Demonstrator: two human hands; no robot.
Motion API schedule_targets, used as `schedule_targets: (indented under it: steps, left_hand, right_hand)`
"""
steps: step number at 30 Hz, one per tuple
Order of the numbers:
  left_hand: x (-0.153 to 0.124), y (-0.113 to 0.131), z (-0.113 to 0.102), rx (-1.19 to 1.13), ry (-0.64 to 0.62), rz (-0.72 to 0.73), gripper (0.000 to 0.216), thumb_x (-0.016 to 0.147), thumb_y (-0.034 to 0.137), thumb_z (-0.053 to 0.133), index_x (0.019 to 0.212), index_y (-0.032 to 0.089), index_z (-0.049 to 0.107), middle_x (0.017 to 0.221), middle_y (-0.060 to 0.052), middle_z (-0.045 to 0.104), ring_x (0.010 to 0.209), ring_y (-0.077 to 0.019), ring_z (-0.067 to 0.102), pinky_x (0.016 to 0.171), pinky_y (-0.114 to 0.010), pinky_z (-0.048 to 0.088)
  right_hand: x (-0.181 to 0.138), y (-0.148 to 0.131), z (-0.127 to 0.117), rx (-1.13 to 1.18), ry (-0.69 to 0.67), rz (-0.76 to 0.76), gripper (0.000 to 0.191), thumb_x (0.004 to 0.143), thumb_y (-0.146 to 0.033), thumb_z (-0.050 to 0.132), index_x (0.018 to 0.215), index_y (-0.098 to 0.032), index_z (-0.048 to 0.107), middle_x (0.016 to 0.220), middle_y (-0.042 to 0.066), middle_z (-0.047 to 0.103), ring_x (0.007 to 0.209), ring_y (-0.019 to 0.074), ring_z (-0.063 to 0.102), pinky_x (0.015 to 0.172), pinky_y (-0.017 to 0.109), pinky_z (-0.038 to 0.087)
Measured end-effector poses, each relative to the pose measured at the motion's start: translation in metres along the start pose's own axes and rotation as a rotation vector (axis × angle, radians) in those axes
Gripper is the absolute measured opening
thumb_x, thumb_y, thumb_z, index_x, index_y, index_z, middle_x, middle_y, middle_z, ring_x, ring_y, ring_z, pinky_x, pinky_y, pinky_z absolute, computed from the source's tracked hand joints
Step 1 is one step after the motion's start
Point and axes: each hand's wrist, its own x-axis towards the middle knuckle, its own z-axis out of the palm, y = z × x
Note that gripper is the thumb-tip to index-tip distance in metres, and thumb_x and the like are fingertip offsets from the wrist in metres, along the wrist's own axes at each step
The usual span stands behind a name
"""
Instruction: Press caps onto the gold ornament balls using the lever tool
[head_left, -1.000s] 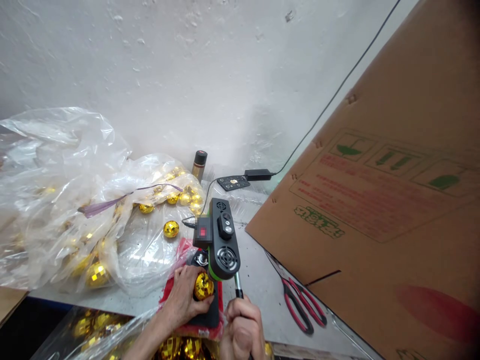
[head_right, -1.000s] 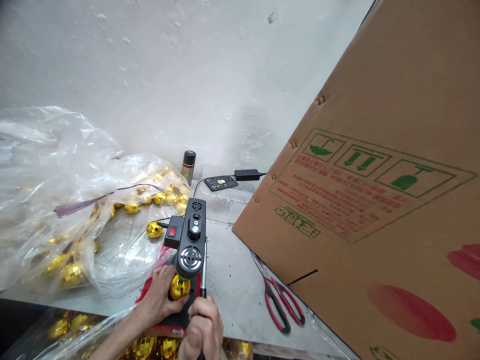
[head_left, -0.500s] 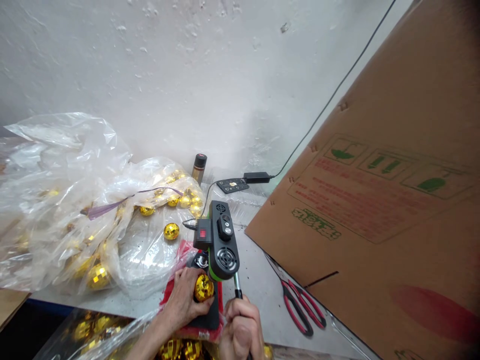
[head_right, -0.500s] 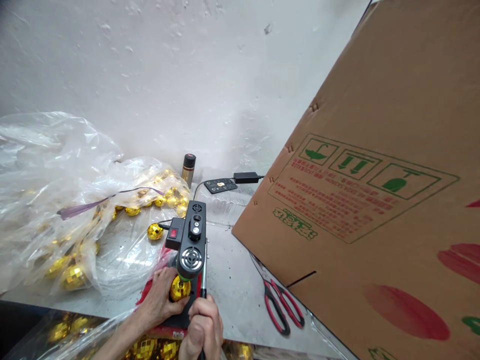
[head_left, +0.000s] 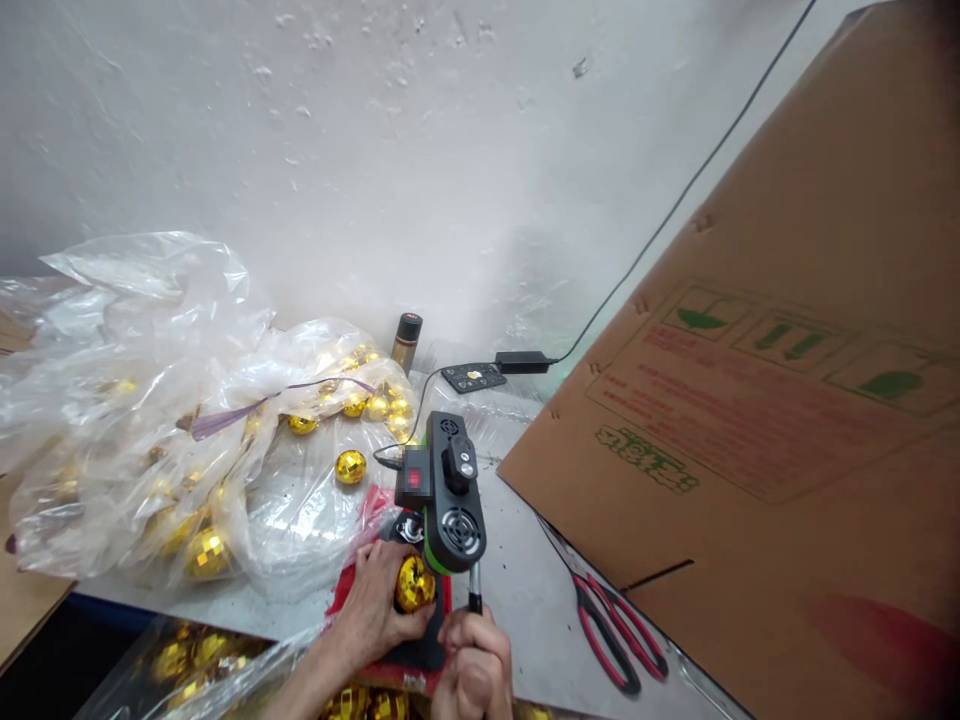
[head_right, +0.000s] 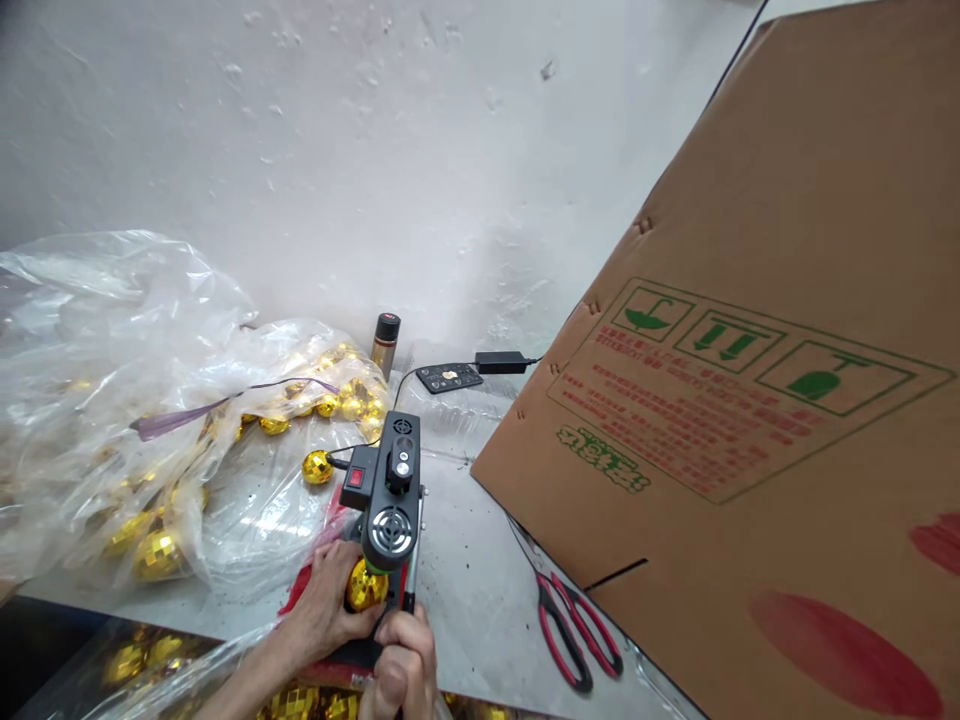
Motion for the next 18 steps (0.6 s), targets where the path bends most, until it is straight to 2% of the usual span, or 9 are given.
schedule_targets:
  steps: [3,6,9,11,15,17,18]
  left_hand:
    - [-0.001,-0.002,0.002,-0.001,0.017,0.013,0.041,0.071,0.027,0.077,0.111,0.021,0.069,0.106,-0.009,0.076,0.102,-0.0355,0.07,0.098,-0.053,0.05]
    - [0.0,-0.002,0.002,-0.005,0.018,0.009,0.044,0.071,0.026,0.077,0.114,0.022,0.07,0.108,-0.01,0.077,0.104,-0.0357,0.07,0.099,-0.053,0.051]
    - [0.0,-0.001,-0.001,-0.009,0.012,-0.002,0.047,0.071,0.026,0.08,0.116,0.023,0.071,0.111,-0.01,0.077,0.107,-0.0367,0.07,0.099,-0.054,0.052]
    - [-0.006,-0.003,-0.003,-0.004,0.015,-0.001,0.051,0.071,0.027,0.083,0.122,0.024,0.072,0.114,-0.01,0.078,0.11,-0.0377,0.07,0.1,-0.055,0.053]
    - [-0.041,-0.031,0.005,0.073,0.008,0.113,0.073,0.073,0.034,0.092,0.142,0.027,0.067,0.128,-0.013,0.078,0.119,-0.0397,0.07,0.105,-0.054,0.054]
    - [-0.066,-0.053,0.013,0.154,-0.017,0.228,0.076,0.074,0.048,0.095,0.144,0.031,0.068,0.128,-0.012,0.081,0.116,-0.0387,0.072,0.103,-0.05,0.056]
    - [-0.076,-0.064,0.015,0.193,-0.024,0.273,0.071,0.078,0.053,0.092,0.142,0.035,0.07,0.126,-0.01,0.082,0.113,-0.0369,0.074,0.101,-0.047,0.057]
  right_hand:
    - [-0.001,0.01,-0.005,0.008,-0.069,-0.105,0.039,0.113,-0.022,0.041,0.076,-0.022,0.054,0.078,-0.003,0.064,0.065,0.0107,0.061,0.074,0.029,0.056]
    - [0.012,0.004,-0.013,-0.009,-0.136,-0.145,0.038,0.113,-0.026,0.046,0.077,-0.022,0.059,0.075,-0.003,0.068,0.065,0.0111,0.065,0.077,0.029,0.059]
    - [0.044,-0.019,-0.017,-0.05,-0.113,0.044,0.041,0.113,-0.023,0.042,0.074,-0.022,0.052,0.074,-0.003,0.062,0.062,0.0102,0.058,0.07,0.027,0.054]
    - [0.071,-0.035,-0.017,-0.03,-0.121,0.184,0.039,0.111,-0.021,0.048,0.072,-0.021,0.052,0.077,-0.002,0.061,0.06,0.0085,0.055,0.058,0.025,0.044]
    - [0.108,-0.052,-0.013,0.14,-0.135,0.145,0.034,0.108,-0.013,0.051,0.076,-0.02,0.057,0.072,-0.002,0.061,0.055,0.0085,0.055,0.059,0.026,0.042]
    - [0.108,-0.054,-0.012,0.124,-0.107,0.213,0.035,0.108,-0.013,0.052,0.075,-0.02,0.058,0.071,-0.001,0.06,0.053,0.0093,0.053,0.058,0.027,0.041]
    - [0.104,-0.055,-0.012,0.103,-0.097,0.256,0.035,0.108,-0.014,0.052,0.074,-0.02,0.057,0.072,-0.001,0.06,0.054,0.0097,0.053,0.058,0.027,0.039]
